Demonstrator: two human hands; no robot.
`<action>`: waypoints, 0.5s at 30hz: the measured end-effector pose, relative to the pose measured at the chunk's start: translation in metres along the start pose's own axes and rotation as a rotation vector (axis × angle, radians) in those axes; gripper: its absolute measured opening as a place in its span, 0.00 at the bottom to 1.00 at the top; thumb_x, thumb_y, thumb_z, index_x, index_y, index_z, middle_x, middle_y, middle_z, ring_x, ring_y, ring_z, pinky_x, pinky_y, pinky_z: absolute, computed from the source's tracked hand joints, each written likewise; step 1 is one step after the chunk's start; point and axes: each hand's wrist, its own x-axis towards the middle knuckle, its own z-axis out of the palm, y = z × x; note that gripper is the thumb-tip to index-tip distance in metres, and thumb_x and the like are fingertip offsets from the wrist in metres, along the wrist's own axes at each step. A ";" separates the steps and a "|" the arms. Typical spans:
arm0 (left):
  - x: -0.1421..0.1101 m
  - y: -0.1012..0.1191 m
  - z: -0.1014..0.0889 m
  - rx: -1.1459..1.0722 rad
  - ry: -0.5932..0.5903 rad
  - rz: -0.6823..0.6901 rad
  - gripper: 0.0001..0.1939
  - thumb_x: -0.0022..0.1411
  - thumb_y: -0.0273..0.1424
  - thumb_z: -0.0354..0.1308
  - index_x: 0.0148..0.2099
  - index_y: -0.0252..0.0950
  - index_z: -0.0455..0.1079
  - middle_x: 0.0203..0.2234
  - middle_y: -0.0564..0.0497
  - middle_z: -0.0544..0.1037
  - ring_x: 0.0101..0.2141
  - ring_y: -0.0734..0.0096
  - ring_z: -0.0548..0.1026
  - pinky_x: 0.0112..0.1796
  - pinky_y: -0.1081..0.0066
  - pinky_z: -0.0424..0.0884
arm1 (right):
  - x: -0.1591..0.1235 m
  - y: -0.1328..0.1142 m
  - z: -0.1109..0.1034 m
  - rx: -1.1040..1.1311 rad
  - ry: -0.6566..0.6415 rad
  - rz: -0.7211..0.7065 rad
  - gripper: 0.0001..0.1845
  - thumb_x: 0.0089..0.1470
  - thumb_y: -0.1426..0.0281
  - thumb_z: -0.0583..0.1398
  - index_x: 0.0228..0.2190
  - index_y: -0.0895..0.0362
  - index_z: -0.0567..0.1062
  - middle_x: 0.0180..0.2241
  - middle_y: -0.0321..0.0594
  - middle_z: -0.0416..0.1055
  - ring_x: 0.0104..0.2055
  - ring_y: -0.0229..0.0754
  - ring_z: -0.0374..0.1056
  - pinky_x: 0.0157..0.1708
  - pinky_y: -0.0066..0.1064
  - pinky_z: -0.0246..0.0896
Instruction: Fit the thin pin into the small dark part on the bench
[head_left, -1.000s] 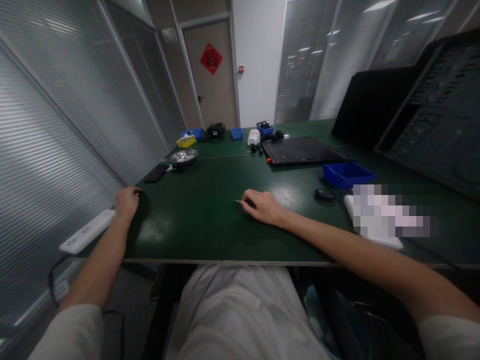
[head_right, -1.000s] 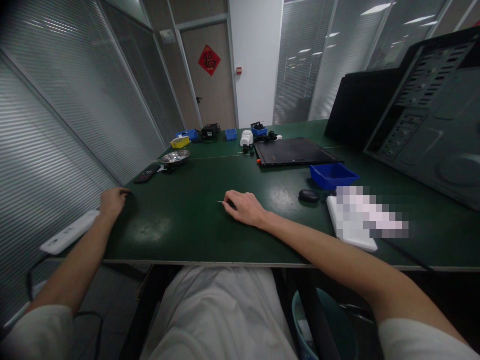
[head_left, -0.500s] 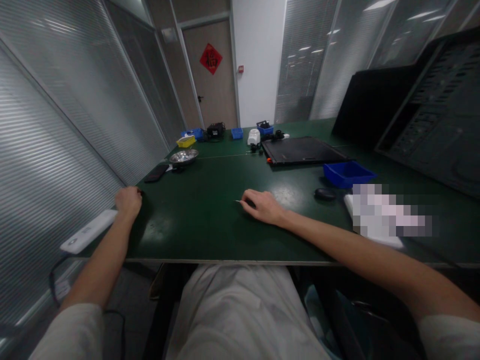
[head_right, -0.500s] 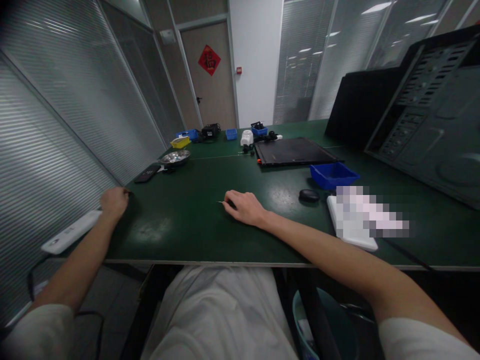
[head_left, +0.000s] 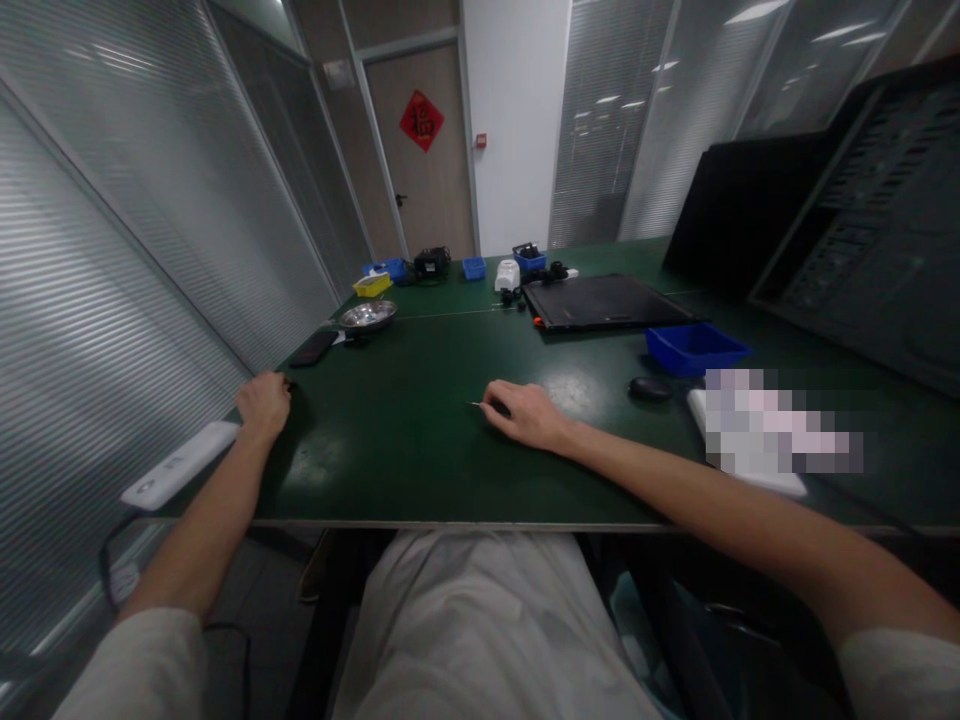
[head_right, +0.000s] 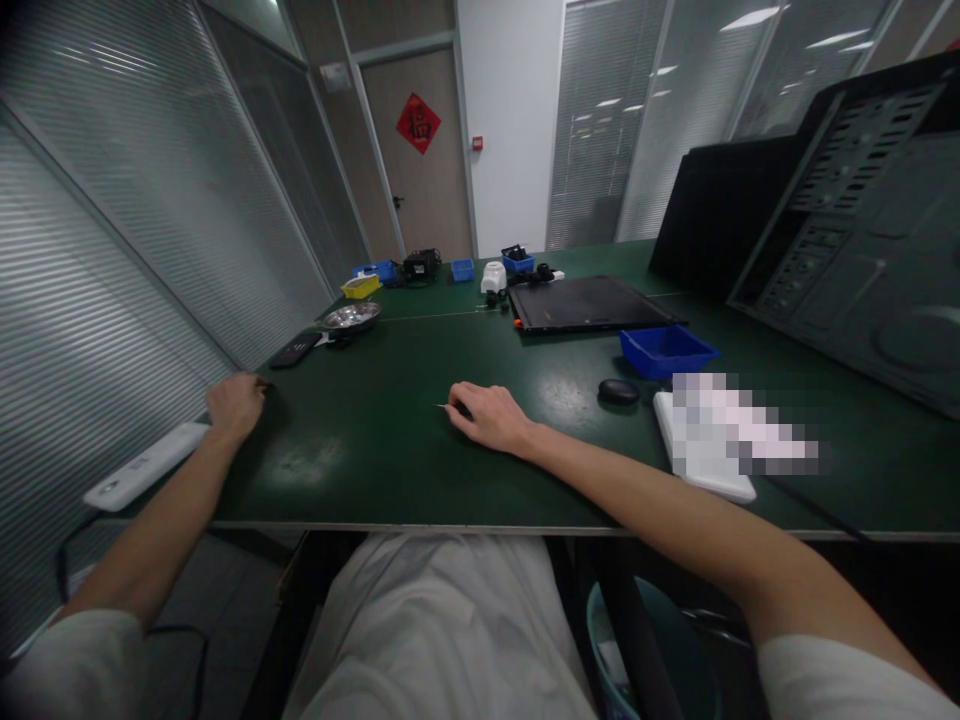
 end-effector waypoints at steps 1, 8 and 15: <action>0.000 0.008 0.001 0.007 0.026 0.011 0.20 0.69 0.30 0.49 0.52 0.26 0.78 0.44 0.31 0.77 0.50 0.40 0.72 0.49 0.51 0.64 | 0.000 0.000 0.000 0.002 -0.001 0.000 0.10 0.68 0.62 0.54 0.40 0.54 0.70 0.38 0.39 0.74 0.34 0.39 0.68 0.30 0.30 0.50; -0.041 0.132 -0.002 -0.283 -0.002 0.550 0.14 0.69 0.35 0.55 0.47 0.39 0.81 0.46 0.46 0.80 0.45 0.58 0.76 0.46 0.65 0.69 | 0.000 0.002 0.001 -0.003 0.012 0.042 0.09 0.67 0.62 0.55 0.39 0.54 0.70 0.37 0.38 0.74 0.33 0.39 0.67 0.30 0.30 0.49; -0.110 0.234 -0.008 -0.497 -0.163 0.989 0.10 0.70 0.31 0.57 0.46 0.38 0.80 0.41 0.46 0.79 0.43 0.63 0.76 0.45 0.67 0.70 | 0.000 0.000 0.002 -0.017 0.047 0.090 0.08 0.67 0.63 0.55 0.39 0.54 0.70 0.37 0.38 0.74 0.34 0.39 0.67 0.31 0.30 0.49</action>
